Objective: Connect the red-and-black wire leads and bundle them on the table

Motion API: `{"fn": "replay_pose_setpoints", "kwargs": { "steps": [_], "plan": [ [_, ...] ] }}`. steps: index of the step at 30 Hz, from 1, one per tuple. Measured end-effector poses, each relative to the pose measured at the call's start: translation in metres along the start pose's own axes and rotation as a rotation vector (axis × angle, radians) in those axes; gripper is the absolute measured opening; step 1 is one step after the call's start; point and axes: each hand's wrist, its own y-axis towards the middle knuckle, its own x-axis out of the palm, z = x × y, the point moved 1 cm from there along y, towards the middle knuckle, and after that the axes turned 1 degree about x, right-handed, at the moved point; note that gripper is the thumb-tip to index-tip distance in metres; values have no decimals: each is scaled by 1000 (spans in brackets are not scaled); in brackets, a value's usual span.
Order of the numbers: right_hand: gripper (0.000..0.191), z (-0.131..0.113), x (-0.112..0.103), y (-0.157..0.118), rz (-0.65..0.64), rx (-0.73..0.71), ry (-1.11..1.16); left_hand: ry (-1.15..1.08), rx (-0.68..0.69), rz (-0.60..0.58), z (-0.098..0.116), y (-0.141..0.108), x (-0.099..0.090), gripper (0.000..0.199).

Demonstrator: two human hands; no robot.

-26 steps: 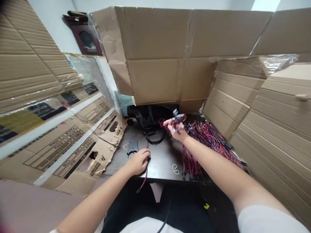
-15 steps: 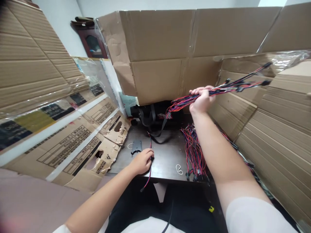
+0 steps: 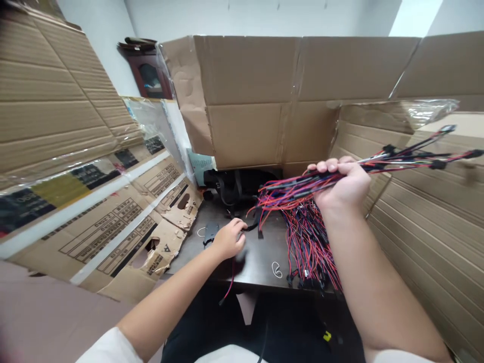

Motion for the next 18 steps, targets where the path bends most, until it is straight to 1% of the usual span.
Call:
{"fn": "replay_pose_setpoints", "kwargs": {
  "steps": [2, 4, 6, 8, 9, 11, 13, 16, 18],
  "plan": [
    [19, 2, -8, -12, 10, 205, -51, 9, 0, -43, -3, 10, 2, 21],
    [24, 13, -13, -23, -6, 478, -126, 8, -21, -59, -10, 16, 8, 18],
    [24, 34, -16, -35, -11, 757, -219, 9, -49, -55, -16, 17, 15, 22],
    [21, 60, -21, -46, -3, 985, -341, 13, -64, -53, -18, 16, 22, 24],
    [20, 74, -25, -51, -12, 1085, -439, 17, -63, -58, -19, 14, 25, 24],
    [20, 101, -34, -60, -6, 1176, -529, 27, -49, -77, -19, 11, 30, 22],
    [21, 123, -45, -68, -8, 1235, -605, 42, -28, -97, -19, 9, 32, 21],
    [22, 148, -60, -76, -47, 1291, -716, 68, 3, -114, -20, 7, 33, 21],
    [22, 160, -67, -78, -83, 1297, -797, 85, 17, -122, -20, 7, 33, 22]
  ]
}}
